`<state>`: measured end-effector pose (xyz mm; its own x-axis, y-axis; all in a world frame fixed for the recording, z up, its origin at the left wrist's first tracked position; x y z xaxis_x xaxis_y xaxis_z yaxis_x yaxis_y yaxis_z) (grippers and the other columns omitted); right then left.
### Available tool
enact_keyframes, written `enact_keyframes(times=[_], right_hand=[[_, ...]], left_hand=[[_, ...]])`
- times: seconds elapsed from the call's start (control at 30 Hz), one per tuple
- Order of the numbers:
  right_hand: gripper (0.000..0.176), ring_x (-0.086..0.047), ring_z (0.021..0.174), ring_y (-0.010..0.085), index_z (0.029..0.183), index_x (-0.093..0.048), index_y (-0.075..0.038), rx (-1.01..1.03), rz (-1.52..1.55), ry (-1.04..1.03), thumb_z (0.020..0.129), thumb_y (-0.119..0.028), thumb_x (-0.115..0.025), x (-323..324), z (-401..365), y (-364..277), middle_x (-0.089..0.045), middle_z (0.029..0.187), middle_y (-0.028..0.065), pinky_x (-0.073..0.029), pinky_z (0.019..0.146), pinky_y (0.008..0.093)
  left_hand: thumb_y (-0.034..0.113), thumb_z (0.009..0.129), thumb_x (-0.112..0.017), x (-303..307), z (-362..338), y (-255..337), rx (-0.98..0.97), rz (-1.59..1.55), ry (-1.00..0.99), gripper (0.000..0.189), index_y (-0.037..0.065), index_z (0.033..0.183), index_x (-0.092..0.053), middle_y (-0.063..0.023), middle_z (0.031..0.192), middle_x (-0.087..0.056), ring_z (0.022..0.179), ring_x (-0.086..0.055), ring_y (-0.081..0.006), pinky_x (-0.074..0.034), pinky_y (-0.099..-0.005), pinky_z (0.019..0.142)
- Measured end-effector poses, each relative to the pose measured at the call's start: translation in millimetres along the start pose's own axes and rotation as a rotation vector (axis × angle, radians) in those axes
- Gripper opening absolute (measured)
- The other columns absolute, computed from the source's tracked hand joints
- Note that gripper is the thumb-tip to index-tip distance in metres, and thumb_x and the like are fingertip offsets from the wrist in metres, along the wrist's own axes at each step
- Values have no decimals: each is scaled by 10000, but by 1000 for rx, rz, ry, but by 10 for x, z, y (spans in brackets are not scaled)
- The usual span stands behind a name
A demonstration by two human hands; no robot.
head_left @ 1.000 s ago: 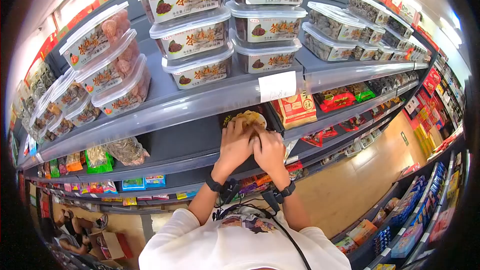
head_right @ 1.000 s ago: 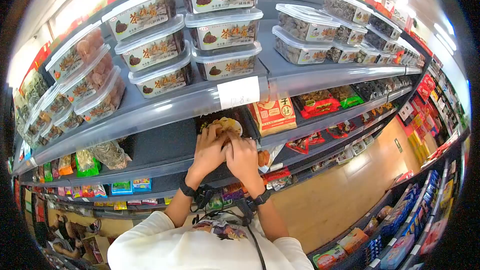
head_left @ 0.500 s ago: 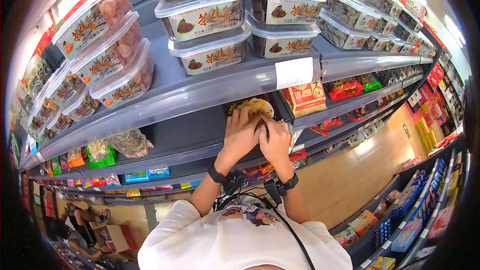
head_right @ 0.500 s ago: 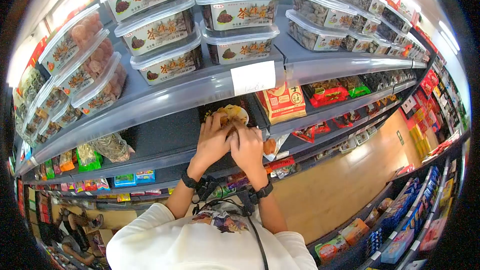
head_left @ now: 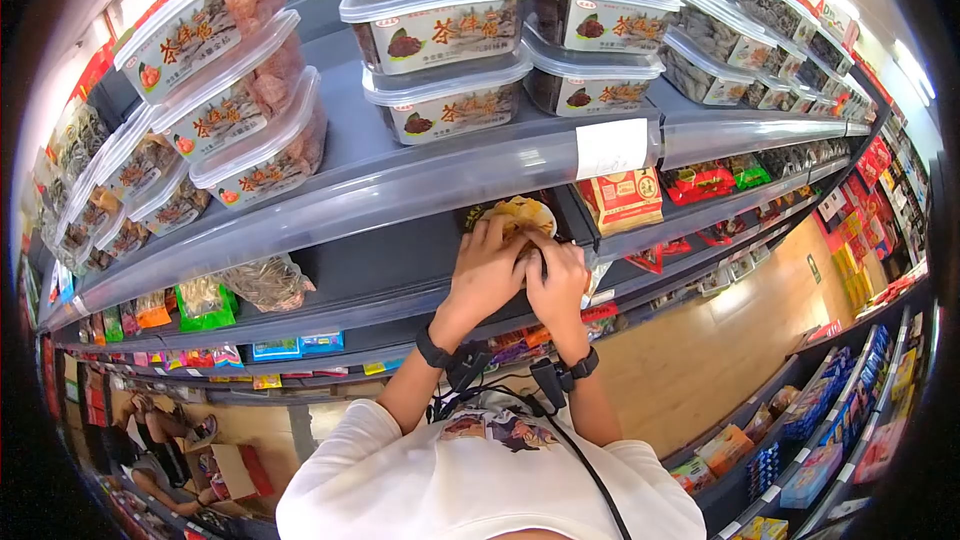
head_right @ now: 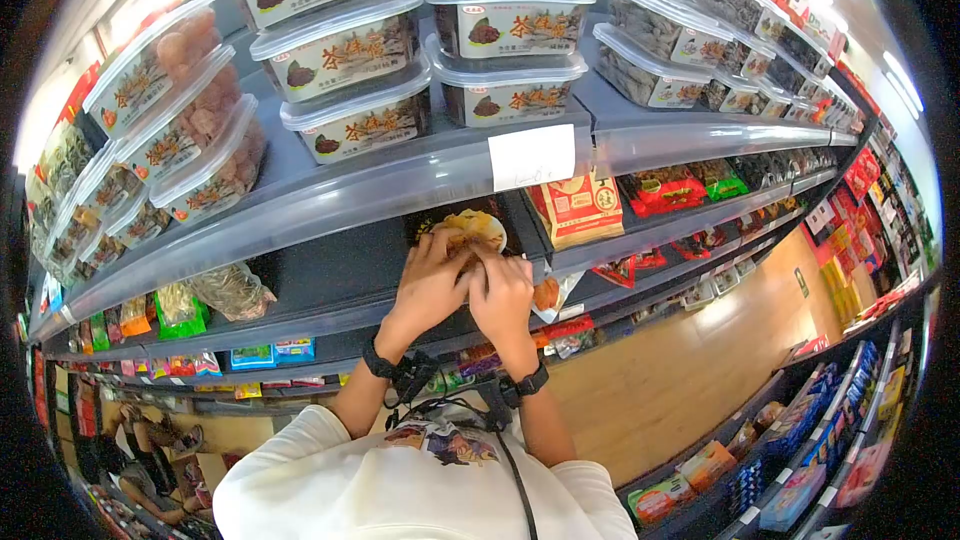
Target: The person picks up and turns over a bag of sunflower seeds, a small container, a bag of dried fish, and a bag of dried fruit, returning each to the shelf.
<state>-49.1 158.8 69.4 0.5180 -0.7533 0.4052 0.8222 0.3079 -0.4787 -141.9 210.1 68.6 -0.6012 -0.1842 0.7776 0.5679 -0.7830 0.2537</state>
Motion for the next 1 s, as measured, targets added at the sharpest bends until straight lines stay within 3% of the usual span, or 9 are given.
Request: enact_keyframes(times=[0.07, 0.37, 0.5, 0.57, 0.7, 0.73, 0.83, 0.87, 1.0], right_hand=[[256, -596, 691, 315, 1023, -662, -31, -7, -20, -12, 781, -28, -575, -20, -17, 8, -621, 715, 153, -435, 791, 405], [182, -570, 750, 307, 879, -693, -43, 44, -21, 41, 743, 2, -582, -94, -72, 32, -644, 743, 123, -411, 777, 407], [162, -560, 755, 304, 844, -672, -35, 58, -20, 68, 730, 20, -569, -109, -86, 24, -648, 767, 109, -399, 783, 407], [155, -551, 756, 304, 831, -661, -33, 75, -20, 87, 729, 23, -558, -125, -93, 21, -643, 772, 107, -393, 786, 411], [147, -509, 751, 312, 806, -633, -22, 104, -65, 162, 713, 32, -533, -192, -161, 58, -613, 791, 112, -371, 789, 424], [149, -501, 743, 309, 802, -632, -27, 111, -79, 200, 710, 29, -530, -194, -165, 55, -603, 778, 107, -369, 792, 426], [151, -504, 742, 303, 809, -638, -35, 96, -110, 258, 722, 19, -526, -205, -150, 16, -579, 741, 103, -371, 794, 422], [156, -504, 736, 299, 816, -641, -36, 99, -110, 262, 722, 17, -528, -227, -156, 31, -579, 744, 100, -374, 794, 416], [159, -495, 684, 293, 793, -645, -35, 87, -132, 250, 703, 27, -530, -222, -156, 46, -576, 707, 95, -383, 792, 402]], left_hand=[[238, 811, -634, 24, -31, -8, 24, -39, -59, 342, 62, 1103, -661, -121, 1233, -513, 1137, -485, -328, -417, -444, 935], [262, 884, -604, 356, -430, -63, 9, -207, -236, 345, 116, 1196, -617, -107, 1235, -563, 1122, -544, -280, -424, -425, 941], [203, 891, -615, 978, -752, -438, 231, -397, -80, 275, 71, 1131, -652, -124, 1084, -649, 969, -633, -291, -484, -376, 847], [129, 894, -597, 1487, -1062, -676, 379, -343, 191, 200, 37, 1054, -676, -133, 1000, -677, 865, -651, -253, -494, -357, 799], [13, 899, -542, 2362, -2129, -1112, 629, -105, 992, 227, -10, 1113, -615, -132, 1210, -604, 929, -580, -176, -467, -324, 807], [4, 897, -551, 2470, -2258, -1179, 740, 25, 958, 376, -5, 1270, -512, -152, 1348, -499, 1119, -529, -206, -460, -342, 885], [25, 886, -580, 2444, -2373, -1467, 755, -94, 934, 531, 6, 1382, -393, -186, 1402, -430, 1268, -443, -254, -425, -391, 987], [43, 870, -612, 2389, -2360, -1553, 774, -129, 844, 663, 12, 1447, -286, -202, 1438, -381, 1340, -376, -291, -375, -420, 1056], [60, 822, -677, 2275, -2312, -1823, 841, -175, 692, 757, -34, 1446, -259, -228, 1447, -363, 1357, -353, -313, -317, -423, 1093]])
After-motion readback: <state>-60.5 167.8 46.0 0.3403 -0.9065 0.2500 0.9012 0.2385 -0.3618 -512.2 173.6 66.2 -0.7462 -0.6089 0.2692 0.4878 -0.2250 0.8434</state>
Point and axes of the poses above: each hand's wrist, its own z-axis towards the middle knuckle, its own x-axis out of the back of the hand, y = z × x, the point moved 9 cm from there along z, towards the middle knuckle
